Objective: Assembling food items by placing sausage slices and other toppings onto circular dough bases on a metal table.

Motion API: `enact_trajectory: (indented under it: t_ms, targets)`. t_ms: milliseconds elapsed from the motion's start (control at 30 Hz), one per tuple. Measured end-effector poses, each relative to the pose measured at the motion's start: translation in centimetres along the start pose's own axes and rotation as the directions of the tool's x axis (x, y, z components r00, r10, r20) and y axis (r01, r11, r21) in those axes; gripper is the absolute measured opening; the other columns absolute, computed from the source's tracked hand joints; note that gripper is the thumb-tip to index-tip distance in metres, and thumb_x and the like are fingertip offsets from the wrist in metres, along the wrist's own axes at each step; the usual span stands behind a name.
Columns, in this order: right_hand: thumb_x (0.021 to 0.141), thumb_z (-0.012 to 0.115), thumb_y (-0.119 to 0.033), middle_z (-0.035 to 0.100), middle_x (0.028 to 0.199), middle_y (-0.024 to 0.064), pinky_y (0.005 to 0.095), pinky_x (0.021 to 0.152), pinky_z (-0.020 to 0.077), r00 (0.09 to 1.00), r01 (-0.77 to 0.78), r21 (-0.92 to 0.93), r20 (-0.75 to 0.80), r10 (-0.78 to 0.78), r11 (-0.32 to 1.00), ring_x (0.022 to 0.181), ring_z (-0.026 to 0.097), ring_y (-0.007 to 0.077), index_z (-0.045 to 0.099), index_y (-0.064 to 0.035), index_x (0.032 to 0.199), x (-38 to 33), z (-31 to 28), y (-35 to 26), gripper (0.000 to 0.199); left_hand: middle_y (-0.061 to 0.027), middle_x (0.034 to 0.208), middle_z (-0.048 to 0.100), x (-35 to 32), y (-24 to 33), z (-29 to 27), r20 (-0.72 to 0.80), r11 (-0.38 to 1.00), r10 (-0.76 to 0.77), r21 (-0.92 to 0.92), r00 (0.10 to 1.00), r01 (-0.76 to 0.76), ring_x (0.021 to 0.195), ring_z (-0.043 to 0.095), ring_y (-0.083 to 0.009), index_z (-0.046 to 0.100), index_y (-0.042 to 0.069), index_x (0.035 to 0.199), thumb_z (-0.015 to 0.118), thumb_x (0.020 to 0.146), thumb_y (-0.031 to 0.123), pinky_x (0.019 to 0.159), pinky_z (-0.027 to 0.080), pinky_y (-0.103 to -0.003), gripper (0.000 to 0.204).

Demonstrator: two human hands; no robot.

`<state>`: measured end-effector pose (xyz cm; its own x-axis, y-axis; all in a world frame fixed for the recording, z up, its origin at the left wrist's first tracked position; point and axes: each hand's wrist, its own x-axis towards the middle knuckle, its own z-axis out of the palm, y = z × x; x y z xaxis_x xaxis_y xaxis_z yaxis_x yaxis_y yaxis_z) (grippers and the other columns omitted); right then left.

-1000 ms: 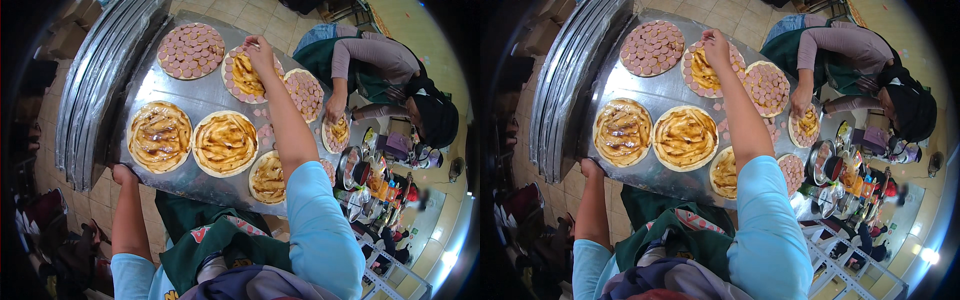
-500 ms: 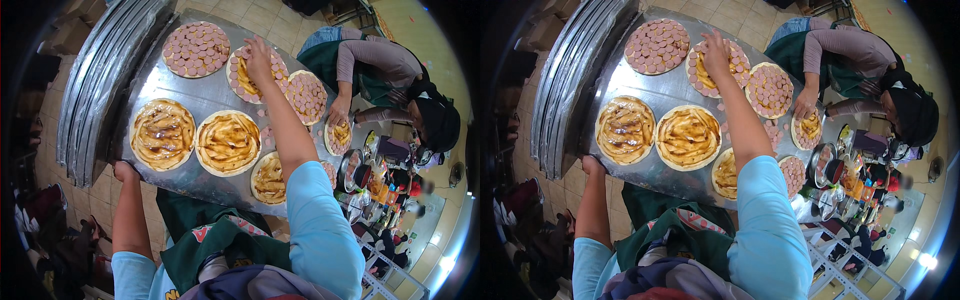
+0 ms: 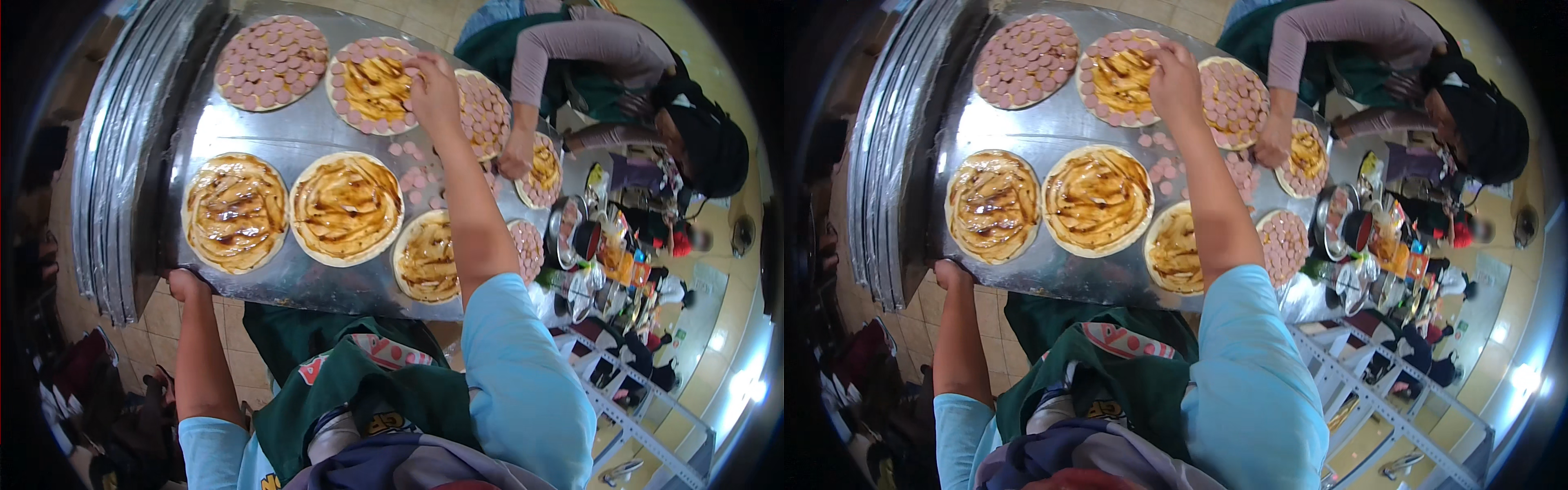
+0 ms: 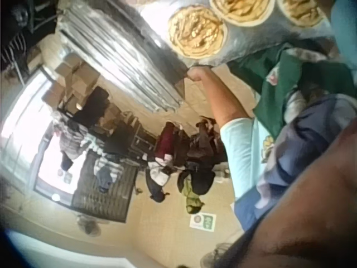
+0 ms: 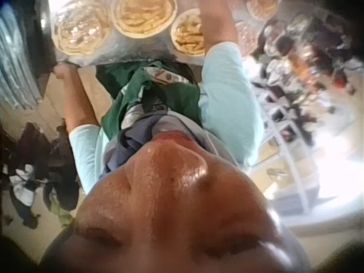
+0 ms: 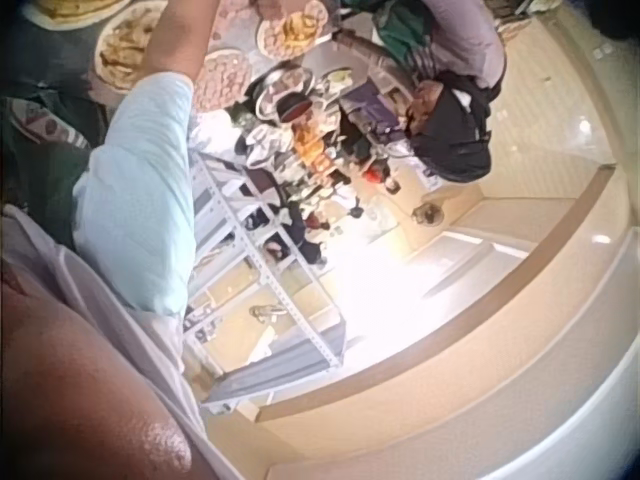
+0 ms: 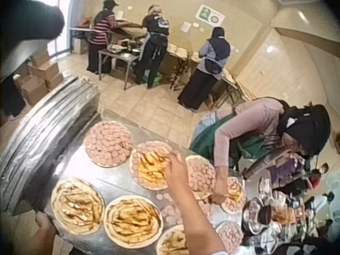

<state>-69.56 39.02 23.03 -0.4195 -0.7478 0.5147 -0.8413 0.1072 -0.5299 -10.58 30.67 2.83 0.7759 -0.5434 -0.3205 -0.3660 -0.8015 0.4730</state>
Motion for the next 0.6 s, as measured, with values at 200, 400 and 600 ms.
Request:
enact_trajectory:
  t_ms: [200,400,600]
  targets:
    - [0.079,0.054,-0.005,0.060,0.090,0.0127,0.0345,0.074,0.0454,0.870,-0.467,-0.029,0.167,0.465,0.884,0.084,0.058,0.0288,0.063,-0.0038,0.094,-11.1,-10.0,2.2,0.017,-0.0181,0.116,0.058,-11.9,6.7,-1.1,0.051,0.947,-0.215,-0.233,0.975,0.221,0.102,0.060,-0.0299,0.054,-0.012,0.113,0.043,0.087,0.038,0.086,0.048,-0.039,0.058]
    - [0.077,0.060,-0.012,0.058,0.095,0.0089,0.0371,0.079,0.0469,0.890,-0.191,-0.245,0.364,0.273,0.950,0.086,0.057,0.0293,0.063,-0.0055,0.100,-15.9,-9.1,-0.9,0.025,-0.0178,0.118,0.058,-15.3,8.4,-2.1,0.056,0.925,-0.259,-0.272,0.964,0.264,0.104,0.059,-0.0306,0.053,-0.011,0.115,0.040,0.088,0.038,0.087,0.048,-0.039,0.057]
    - [0.073,0.065,-0.015,0.055,0.097,0.0079,0.0361,0.076,0.0483,0.860,-0.057,-0.421,0.440,0.258,0.905,0.090,0.055,0.0288,0.060,-0.0116,0.110,-16.0,-6.7,-1.6,0.037,-0.0170,0.118,0.058,-14.2,7.8,-1.8,0.065,0.927,-0.250,-0.274,0.966,0.258,0.104,0.059,-0.0305,0.053,-0.011,0.115,0.039,0.089,0.037,0.086,0.048,-0.039,0.057]
